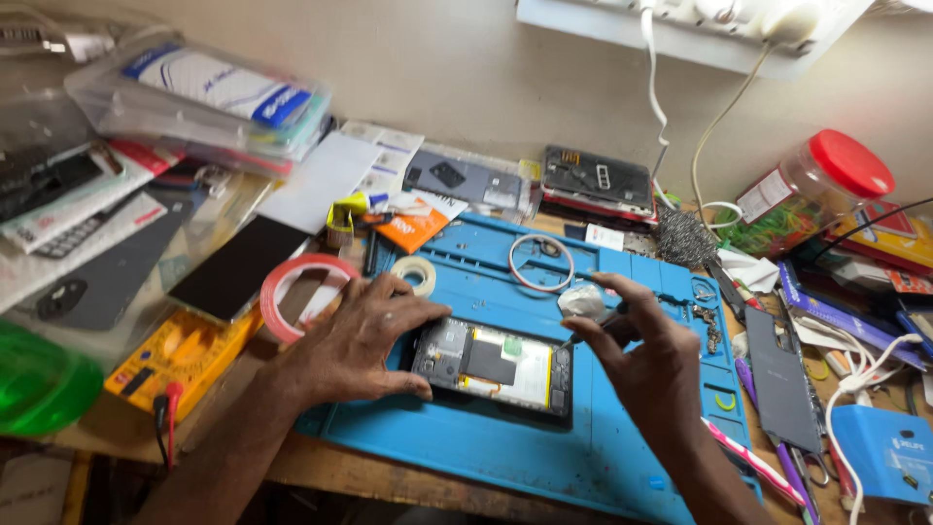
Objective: The person uses a screwdriver to remove screws from the internal frame of a disassembled mobile phone. They carefully unscrew multiple fasteners from the metal chassis while the phone rests on a blue work mat.
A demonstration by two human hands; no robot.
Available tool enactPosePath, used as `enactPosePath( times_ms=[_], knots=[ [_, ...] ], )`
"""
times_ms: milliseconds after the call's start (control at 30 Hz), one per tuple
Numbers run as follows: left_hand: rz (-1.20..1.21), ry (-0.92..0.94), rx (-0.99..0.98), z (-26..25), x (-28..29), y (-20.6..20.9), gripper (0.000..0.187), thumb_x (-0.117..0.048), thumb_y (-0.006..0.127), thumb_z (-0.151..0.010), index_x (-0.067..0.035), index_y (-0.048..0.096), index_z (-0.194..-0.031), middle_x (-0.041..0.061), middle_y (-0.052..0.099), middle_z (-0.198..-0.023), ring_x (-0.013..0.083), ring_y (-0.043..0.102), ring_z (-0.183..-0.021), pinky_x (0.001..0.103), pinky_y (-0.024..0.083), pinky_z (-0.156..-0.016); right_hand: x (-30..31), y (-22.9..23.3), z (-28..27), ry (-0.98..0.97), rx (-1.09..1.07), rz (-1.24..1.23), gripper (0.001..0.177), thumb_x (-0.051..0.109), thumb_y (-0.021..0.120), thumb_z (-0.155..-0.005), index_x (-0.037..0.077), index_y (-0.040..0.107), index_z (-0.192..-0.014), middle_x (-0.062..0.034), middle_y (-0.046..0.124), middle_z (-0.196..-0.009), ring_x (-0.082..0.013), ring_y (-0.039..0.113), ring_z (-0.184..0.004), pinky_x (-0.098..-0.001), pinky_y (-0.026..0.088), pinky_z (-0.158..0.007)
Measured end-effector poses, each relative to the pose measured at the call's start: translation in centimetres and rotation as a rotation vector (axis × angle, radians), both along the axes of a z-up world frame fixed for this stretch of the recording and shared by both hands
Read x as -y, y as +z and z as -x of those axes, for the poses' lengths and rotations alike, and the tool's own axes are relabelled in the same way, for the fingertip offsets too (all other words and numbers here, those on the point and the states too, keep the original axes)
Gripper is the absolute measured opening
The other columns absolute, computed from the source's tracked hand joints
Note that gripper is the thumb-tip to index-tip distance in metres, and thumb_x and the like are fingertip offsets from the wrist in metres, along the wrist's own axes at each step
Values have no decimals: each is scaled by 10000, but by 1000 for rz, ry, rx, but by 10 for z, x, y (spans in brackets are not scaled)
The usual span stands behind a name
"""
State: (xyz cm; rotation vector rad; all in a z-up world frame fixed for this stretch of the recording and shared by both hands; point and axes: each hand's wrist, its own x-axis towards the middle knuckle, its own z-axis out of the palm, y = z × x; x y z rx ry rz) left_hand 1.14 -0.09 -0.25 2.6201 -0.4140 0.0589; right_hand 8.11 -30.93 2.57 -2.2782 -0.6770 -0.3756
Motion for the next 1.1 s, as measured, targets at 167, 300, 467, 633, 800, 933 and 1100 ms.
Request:
enactPosePath(
  times_ms=[167,300,467,633,800,933,1100],
  knots=[
    [8,25,-45,-1,1,-1,985,-492,938,-534,-234,597,-1421,73,539,-1377,278,471,-1276,455,391,-1071,-1,12,-3,102,-57,7,611,119,794,-813,185,575,-1379,-60,815,-902,-167,825,-862,-329,651,-693],
    [8,-51,62,-6,-4,-4,964,-502,940,-559,-178,599,-1400,70,578,-1359,291,478,-1280,472,369,-1069,-5,15,-4,66,-49,73,638,114,771,-843,192,532,-1429,-74,801,-884,-193,799,-825,-357,620,-703],
    [30,-43,57,-1,-4,-9,962,-490,934,-561,-173,605,-1407,81,575,-1368,289,481,-1286,463,380,-1053,-12,14,-1,-245,-252,347,640,242,823,-909,255,530,-1478,-65,816,-886,-204,795,-779,-352,619,-733],
    [53,-35,47,4,-1,-7,967,-476,938,-560,-185,597,-1417,85,580,-1329,285,482,-1279,460,385,-1063,-7,10,1,-30,-165,216,627,177,756,-867,215,532,-1451,-75,815,-930,-173,808,-839,-340,639,-749],
    [40,11,-8,4,0,-3,981,-475,956,-542,-218,593,-1416,87,558,-1357,302,465,-1272,465,367,-1079,-3,16,-6,190,-182,29,607,84,706,-849,188,530,-1420,-91,815,-979,-166,806,-886,-326,648,-738],
    [42,-7,42,0,-3,-5,964,-473,955,-551,-196,601,-1403,87,571,-1330,325,473,-1279,474,392,-1077,-5,8,0,25,-129,63,598,93,772,-826,192,548,-1372,-103,820,-943,-176,808,-847,-333,625,-689],
    [54,-58,112,0,-7,-9,946,-491,954,-564,-172,612,-1387,114,573,-1339,331,467,-1301,497,392,-1088,-3,9,-8,-4,-142,-439,578,-5,622,-933,118,439,-1466,-167,768,-1026,-228,757,-935,-346,632,-819]
  ],
)
